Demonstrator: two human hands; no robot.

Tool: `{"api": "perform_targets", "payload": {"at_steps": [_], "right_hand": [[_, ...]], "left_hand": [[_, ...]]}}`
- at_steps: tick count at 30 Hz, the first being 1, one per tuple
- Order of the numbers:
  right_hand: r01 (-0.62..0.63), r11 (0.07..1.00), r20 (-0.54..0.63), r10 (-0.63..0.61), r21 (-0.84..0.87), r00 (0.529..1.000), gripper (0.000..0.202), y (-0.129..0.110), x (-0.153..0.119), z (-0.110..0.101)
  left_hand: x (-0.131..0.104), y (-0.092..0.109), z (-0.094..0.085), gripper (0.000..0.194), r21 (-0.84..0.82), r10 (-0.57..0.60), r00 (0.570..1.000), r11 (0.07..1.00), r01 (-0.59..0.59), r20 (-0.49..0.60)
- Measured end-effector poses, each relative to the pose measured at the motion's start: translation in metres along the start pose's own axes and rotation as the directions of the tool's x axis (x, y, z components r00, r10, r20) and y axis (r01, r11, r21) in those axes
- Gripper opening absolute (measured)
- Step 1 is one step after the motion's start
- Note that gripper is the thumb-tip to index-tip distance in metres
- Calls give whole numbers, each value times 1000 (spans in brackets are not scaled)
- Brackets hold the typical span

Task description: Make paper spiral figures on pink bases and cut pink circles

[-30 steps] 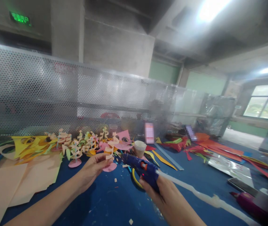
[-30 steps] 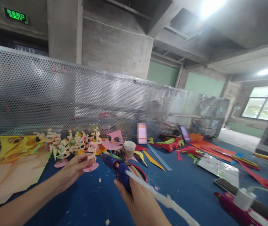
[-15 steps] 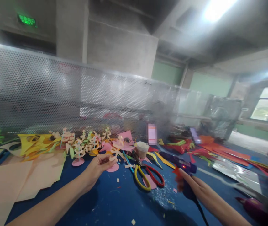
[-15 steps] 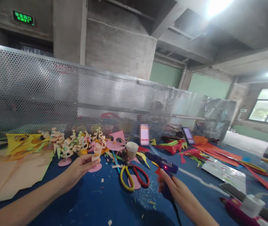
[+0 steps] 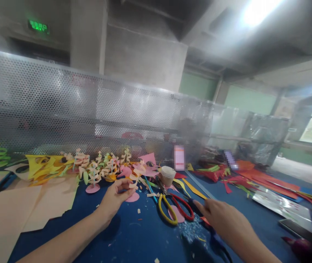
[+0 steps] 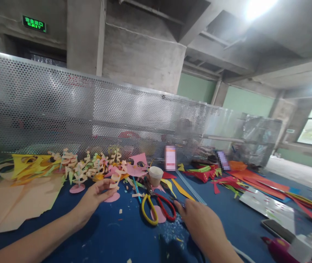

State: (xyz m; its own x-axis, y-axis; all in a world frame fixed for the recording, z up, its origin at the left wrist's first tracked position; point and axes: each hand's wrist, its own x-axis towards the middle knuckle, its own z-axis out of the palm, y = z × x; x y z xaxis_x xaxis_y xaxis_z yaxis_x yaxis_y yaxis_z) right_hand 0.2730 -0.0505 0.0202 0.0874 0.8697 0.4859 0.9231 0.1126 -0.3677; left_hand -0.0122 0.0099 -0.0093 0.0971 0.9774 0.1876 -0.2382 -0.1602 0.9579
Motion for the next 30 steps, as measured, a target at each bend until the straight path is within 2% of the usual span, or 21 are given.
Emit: {"api": "perform_targets", "payload": {"at_steps": [1,2,3,5,7,11,14,18,23,27,30], "right_hand": [[25,997,87,-32,71,996,32,-20,3,3],[65,970,176,-108,236,978,28,-39,5,8],[64,898,229,-179,435,957,21,-57,8,16],[55,841,248,-220,538,943,18,-85,13,35],[43,804,246,-232,593,941,17,-101,20,56],[-41,750,251,-168,660,953,13,-110,39,97],[-118,711,269,-104,693,957,12,-113,53,115],[-183,648,315,-93,740,945,11,-126,60,120],[-206,598,332,-107,774,937,19,-142,59,117],[-205,617,347,-118,760,931,19,-144,64,123],[-174,657,350,-145,733,925,17,-140,76,130]], "left_hand": [[-1,0,1,31,4,15,1000,1000,-15,-16],[-1,-1,1,32,10,31,999,999,-31,-32],[-2,-1,1,32,16,48,998,999,-47,-49],[-2,-4,0,33,35,85,993,996,-82,-86],[0,-7,-3,32,63,120,985,992,-113,-122],[6,-16,-13,28,139,188,960,977,-161,-208],[10,-20,-18,26,183,221,945,966,-180,-239],[10,-20,-17,26,209,229,943,961,-180,-242],[8,-16,-14,24,243,249,939,951,-191,-237],[11,-19,-17,20,294,278,932,933,-206,-231],[12,-24,-20,31,343,303,919,916,-208,-251]]}}
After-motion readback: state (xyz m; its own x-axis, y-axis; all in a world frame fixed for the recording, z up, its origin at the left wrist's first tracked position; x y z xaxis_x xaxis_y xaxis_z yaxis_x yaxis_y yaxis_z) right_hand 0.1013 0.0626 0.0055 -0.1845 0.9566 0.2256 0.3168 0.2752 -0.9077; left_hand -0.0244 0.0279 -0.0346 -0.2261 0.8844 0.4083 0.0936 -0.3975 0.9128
